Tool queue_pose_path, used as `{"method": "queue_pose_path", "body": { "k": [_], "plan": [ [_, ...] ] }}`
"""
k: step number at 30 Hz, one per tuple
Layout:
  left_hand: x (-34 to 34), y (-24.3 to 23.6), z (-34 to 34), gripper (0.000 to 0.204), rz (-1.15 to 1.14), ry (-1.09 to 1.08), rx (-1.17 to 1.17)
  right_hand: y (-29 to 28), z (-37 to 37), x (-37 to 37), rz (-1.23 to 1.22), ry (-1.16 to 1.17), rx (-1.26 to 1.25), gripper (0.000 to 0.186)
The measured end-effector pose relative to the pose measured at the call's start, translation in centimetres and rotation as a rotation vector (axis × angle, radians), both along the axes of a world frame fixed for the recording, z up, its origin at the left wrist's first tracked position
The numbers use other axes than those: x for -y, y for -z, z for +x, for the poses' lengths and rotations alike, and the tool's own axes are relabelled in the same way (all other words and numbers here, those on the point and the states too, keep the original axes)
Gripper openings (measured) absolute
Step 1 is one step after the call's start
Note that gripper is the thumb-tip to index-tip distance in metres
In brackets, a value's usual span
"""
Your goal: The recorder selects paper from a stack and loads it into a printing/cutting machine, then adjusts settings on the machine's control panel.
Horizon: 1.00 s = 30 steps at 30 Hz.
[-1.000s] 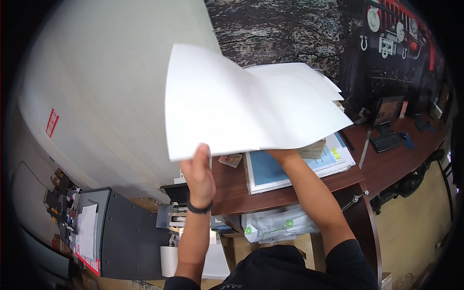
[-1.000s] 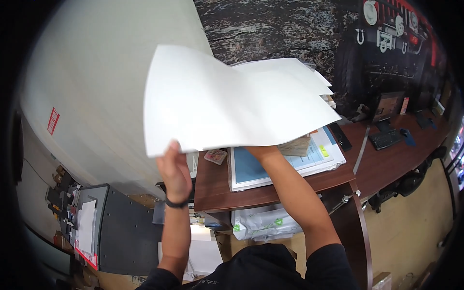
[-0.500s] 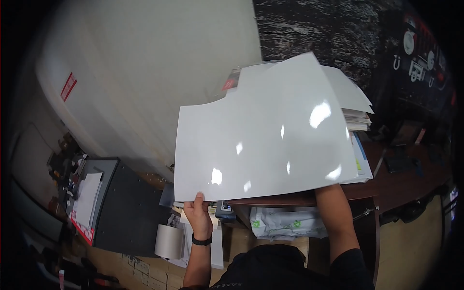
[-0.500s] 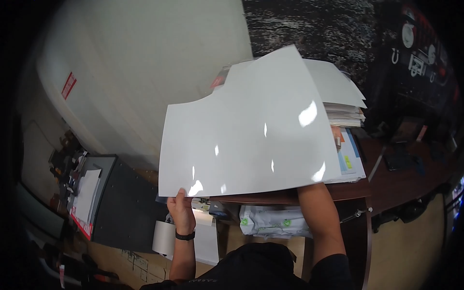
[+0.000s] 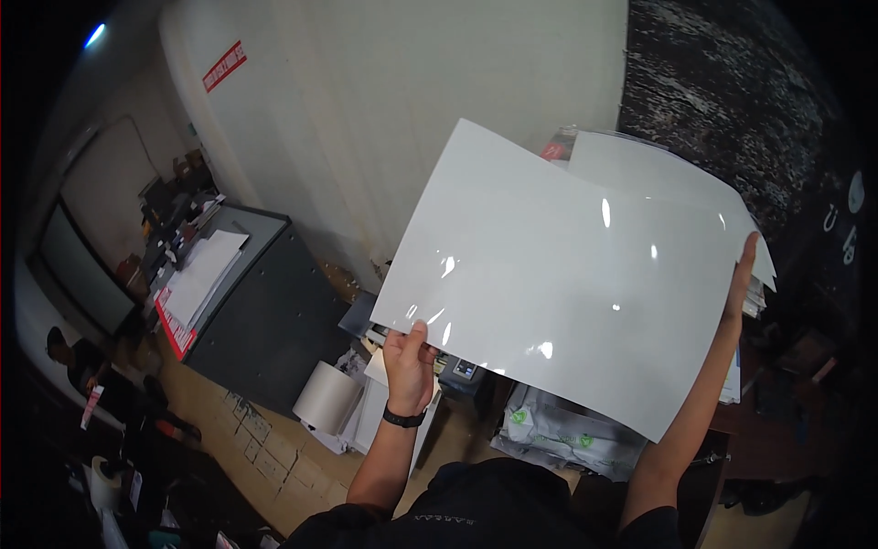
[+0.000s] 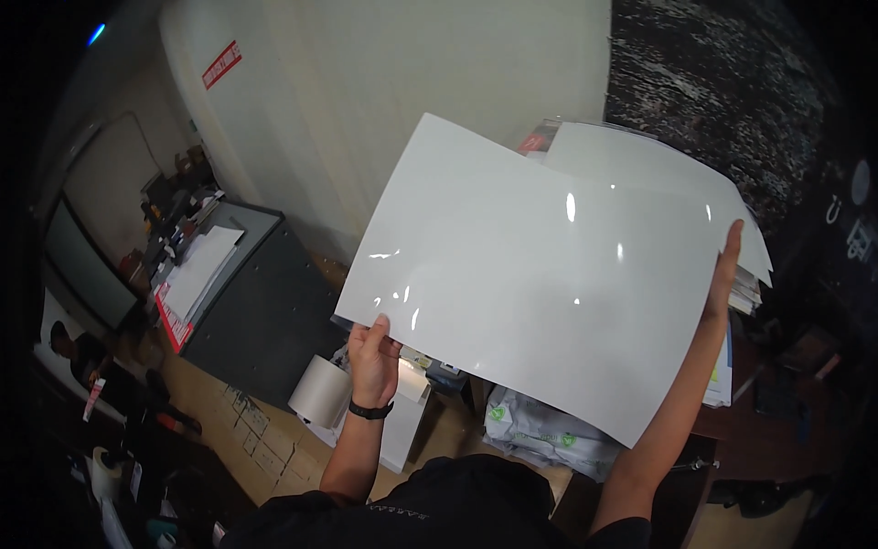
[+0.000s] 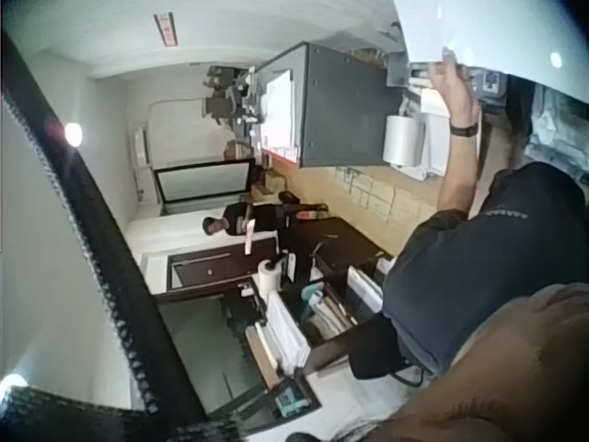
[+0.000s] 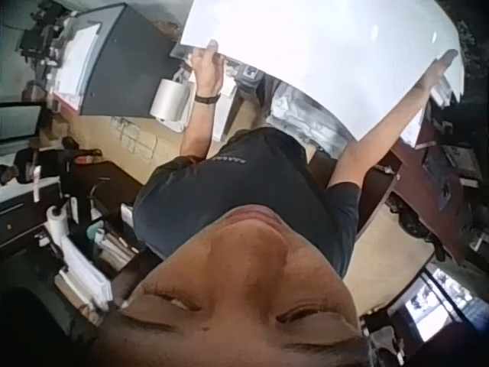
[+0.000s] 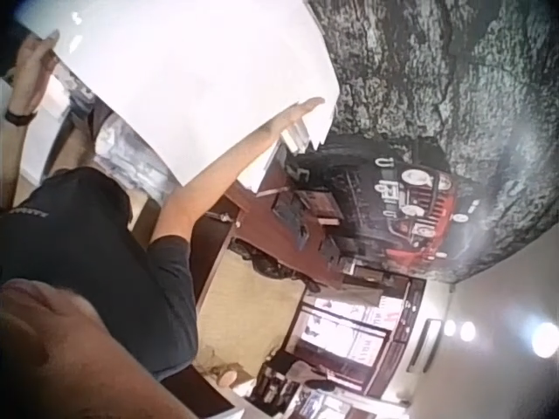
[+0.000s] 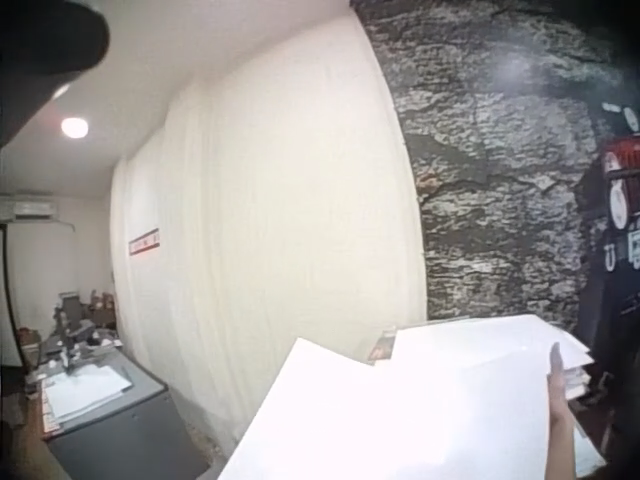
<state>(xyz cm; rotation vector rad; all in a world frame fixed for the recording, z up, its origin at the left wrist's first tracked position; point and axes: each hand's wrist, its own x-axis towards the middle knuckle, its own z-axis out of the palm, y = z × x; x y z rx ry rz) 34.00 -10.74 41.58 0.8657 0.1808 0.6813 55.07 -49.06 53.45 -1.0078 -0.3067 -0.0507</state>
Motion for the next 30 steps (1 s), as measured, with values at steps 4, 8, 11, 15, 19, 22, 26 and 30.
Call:
{"method": "queue_pose_path", "body": {
  "k": [4, 8, 11, 15, 19, 22, 26, 30],
  "plan": [
    [-0.4, -0.1, -0.3, 0.024, -0.008, 0.011, 0.041, 0.4, -1.6, 1.5, -0.187, -0.005, 0.012, 0.068],
    [-1.2, 0.5, -0.7, 0.026, -0.029, 0.005, 0.036, 0.7, -2.1, 2.5, -0.456, 0.131, 0.036, 0.064],
    [-1.8, 1.1, -1.2, 0.029, -0.038, 0.008, 0.019, 0.6, -1.9, 3.0, -0.486, 0.147, 0.035, 0.058],
    [-2.1, 1.6, -1.8, 0.027, -0.071, -0.001, -0.007, 0.9, -1.5, 3.2, -0.447, 0.161, 0.106, 0.055],
    [-2.1, 1.5, -2.1, 0.026, -0.054, -0.001, 0.019, 1.3, -1.3, 3.5, -0.457, 0.154, 0.108, 0.055],
    [-2.1, 1.4, -2.2, 0.024, -0.049, -0.007, 0.023, 1.2, -1.2, 3.5, -0.44, 0.143, 0.131, 0.051],
    [-2.2, 1.5, -2.4, 0.025, -0.071, -0.021, 0.019, 0.9, -1.3, 3.3, -0.43, 0.135, 0.156, 0.045],
    [-2.3, 1.8, -2.4, 0.025, -0.074, -0.021, -0.01, 0.6, -1.7, 3.1, -0.393, 0.138, 0.189, 0.042]
  ]
}}
